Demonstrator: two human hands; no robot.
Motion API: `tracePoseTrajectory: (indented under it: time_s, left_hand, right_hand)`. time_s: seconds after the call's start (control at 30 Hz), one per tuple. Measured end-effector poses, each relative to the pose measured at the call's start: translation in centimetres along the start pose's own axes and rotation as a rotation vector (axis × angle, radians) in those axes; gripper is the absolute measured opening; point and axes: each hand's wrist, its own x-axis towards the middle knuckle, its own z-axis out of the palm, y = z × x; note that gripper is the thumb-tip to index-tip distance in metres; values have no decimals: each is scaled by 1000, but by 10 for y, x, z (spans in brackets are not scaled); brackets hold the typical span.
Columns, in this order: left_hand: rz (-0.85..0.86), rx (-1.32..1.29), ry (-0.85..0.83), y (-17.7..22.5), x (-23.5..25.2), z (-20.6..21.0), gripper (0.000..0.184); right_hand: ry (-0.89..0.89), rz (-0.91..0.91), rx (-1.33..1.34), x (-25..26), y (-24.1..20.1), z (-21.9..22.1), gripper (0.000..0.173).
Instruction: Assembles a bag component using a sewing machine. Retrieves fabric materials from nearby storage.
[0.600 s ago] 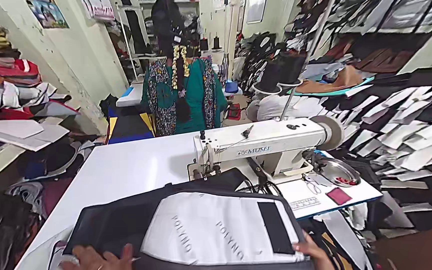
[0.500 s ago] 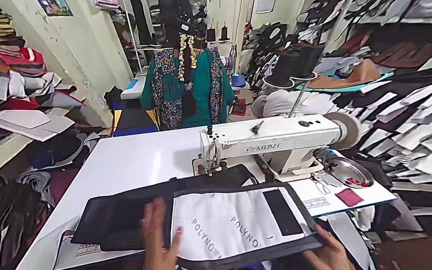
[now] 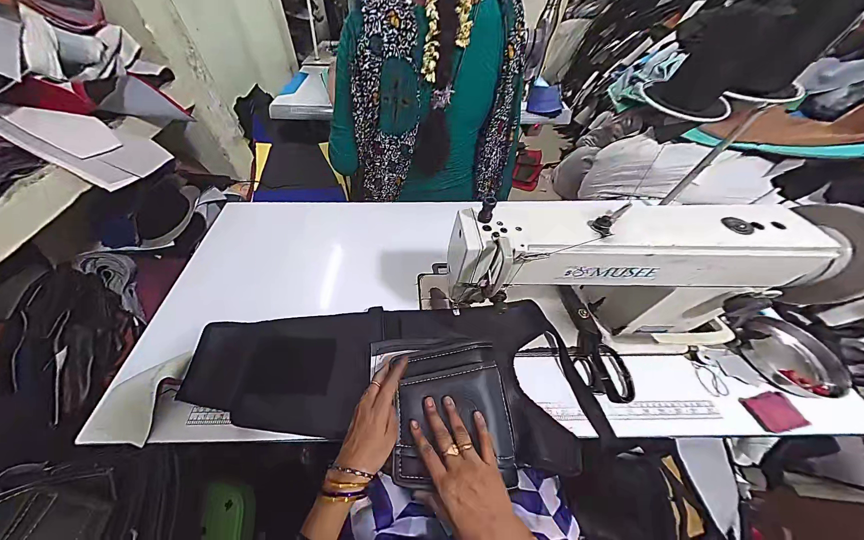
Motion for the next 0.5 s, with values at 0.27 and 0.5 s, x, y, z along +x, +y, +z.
tracePoseTrajectory:
  time_s: [0.27, 0.5]
  left_hand:
    - [55, 368, 35, -15, 11, 6, 57]
    - [60, 267, -34, -25, 11, -3, 52]
  right_hand:
    - [-41, 626, 348, 14, 78, -36, 100]
    - [122, 711, 1250, 13, 84, -28, 106]
